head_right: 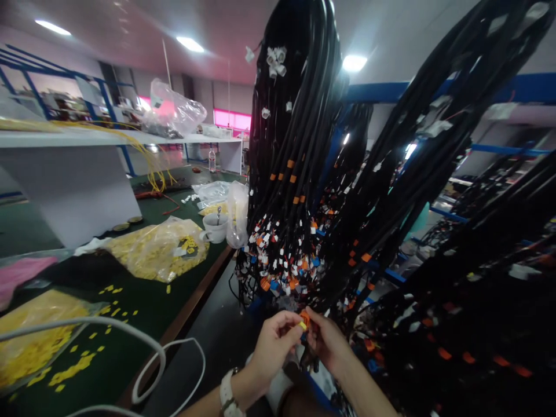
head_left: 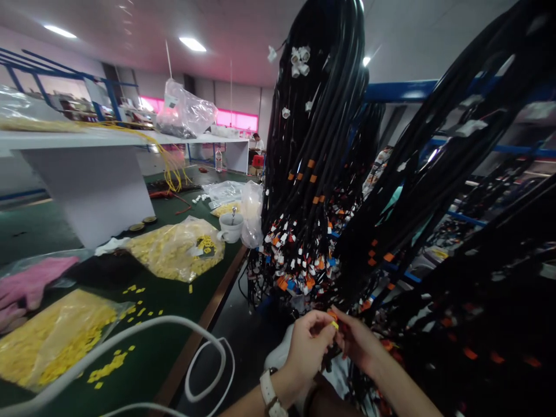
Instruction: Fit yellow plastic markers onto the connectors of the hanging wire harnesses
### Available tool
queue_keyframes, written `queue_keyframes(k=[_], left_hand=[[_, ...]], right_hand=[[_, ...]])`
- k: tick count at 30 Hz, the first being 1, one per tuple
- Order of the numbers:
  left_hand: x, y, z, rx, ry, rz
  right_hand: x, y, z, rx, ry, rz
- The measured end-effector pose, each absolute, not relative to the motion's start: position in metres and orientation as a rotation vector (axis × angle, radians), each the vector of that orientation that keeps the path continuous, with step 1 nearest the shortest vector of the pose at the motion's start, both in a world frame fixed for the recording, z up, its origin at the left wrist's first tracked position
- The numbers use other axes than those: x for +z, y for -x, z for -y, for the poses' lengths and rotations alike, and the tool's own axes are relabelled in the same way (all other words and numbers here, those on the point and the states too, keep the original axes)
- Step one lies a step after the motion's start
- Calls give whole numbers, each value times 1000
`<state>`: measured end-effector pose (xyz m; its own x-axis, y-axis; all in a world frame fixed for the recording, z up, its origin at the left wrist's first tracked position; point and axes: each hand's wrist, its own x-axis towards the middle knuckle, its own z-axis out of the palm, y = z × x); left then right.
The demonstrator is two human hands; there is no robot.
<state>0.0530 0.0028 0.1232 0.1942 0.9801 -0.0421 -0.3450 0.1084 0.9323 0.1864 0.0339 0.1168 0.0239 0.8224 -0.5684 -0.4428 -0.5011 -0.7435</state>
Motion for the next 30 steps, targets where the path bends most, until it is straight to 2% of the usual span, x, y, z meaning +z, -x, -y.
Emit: queue_keyframes(k=[8, 17, 30], left_hand=[[88, -46, -33, 1070, -960, -959], [81, -61, -44, 982, -1045, -942], [72, -88, -41, 1150, -1086, -1031]], right_hand=[[96, -201, -20, 1586, 1208, 169], [79, -211, -24, 1586, 1061, -28], [61, -206, -29, 1581, 868, -41]])
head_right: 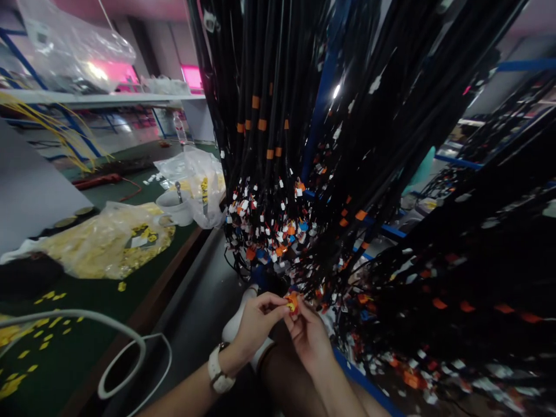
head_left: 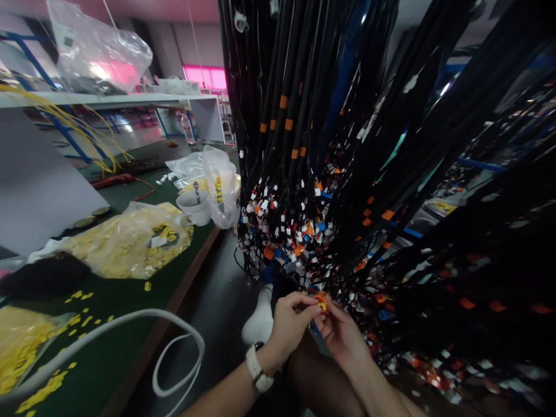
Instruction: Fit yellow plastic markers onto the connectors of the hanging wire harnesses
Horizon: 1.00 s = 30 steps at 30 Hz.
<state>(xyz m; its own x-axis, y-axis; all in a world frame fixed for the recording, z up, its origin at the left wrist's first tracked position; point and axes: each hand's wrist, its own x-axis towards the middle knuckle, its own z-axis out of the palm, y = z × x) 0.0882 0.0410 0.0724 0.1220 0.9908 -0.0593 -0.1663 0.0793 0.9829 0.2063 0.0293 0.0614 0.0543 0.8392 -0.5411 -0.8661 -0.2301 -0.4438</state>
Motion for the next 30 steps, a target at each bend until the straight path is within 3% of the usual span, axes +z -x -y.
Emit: queue_keyframes(k=[30], left_hand=[[73, -85, -34, 978, -977, -937]], right_hand=[[74, -207, -3, 1520, 960, 105]])
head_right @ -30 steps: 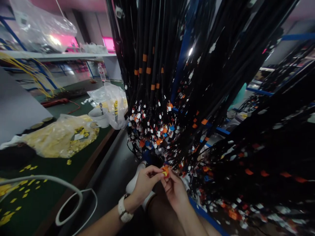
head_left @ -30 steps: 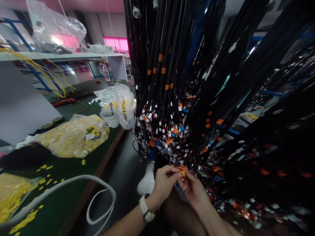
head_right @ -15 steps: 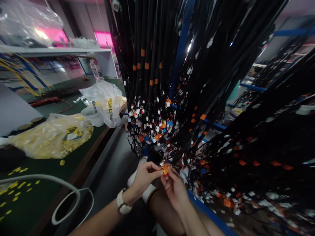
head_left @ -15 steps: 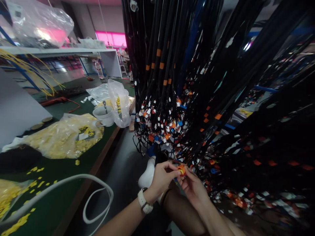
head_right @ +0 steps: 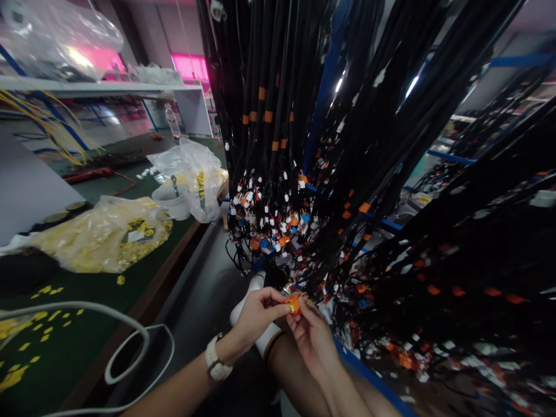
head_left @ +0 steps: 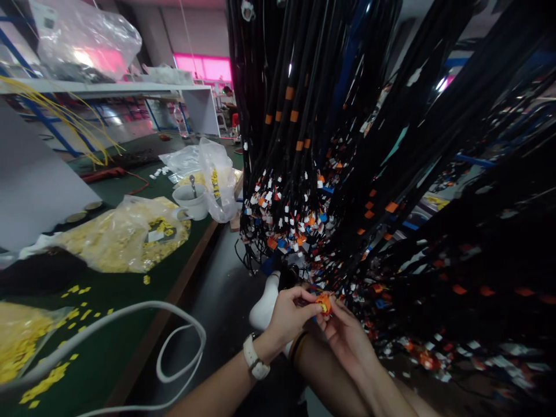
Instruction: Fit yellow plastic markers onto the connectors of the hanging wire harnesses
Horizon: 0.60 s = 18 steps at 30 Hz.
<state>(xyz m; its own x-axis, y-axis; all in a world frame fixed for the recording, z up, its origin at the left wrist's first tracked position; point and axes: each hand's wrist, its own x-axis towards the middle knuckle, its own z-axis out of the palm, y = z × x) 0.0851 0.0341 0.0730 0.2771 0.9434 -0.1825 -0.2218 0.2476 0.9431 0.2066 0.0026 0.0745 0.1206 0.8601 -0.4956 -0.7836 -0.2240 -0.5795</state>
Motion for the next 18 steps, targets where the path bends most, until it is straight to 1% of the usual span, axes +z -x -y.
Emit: queue_keyframes(k=[9, 15, 18], left_hand=[[71, -80, -18, 1074, -1101, -991], [81, -71, -13, 1062, -975, -745], [84, -66, -10, 1061, -976, -717]], right_hand=[[78, -197, 6, 1518, 991, 199], [92, -188, 8, 1553, 959, 238], [97, -181, 12, 1526, 981, 266]])
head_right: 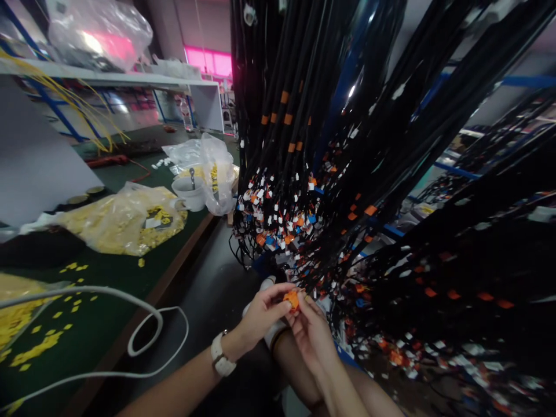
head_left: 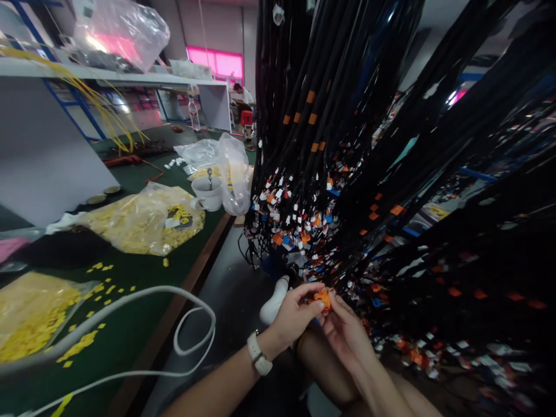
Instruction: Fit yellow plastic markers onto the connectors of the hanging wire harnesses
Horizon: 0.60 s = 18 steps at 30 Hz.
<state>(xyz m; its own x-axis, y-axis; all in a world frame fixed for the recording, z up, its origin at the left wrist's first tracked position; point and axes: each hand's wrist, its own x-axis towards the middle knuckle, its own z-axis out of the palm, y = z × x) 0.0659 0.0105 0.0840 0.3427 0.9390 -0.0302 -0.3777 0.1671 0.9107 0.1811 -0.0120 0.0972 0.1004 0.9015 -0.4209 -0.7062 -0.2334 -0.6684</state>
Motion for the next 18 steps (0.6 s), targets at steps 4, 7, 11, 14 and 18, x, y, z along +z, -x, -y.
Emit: queue_keyframes(k=[4, 7, 11, 14, 18], left_hand=[[84, -59, -3, 1119, -1133, -802], [83, -53, 1, 1141, -1159, -848], [85, -42, 1, 1025, -1037, -736], [86, -33, 3, 936, -1011, -715], [82, -28, 12, 903, -972, -756]], right_hand=[[98, -170, 21, 1498, 1000, 258], [94, -163, 28, 1495, 984, 227], [89, -160, 35, 1547, 904, 181], [92, -159, 43, 1546, 921, 173], [101, -159, 56, 1386, 1173, 506]])
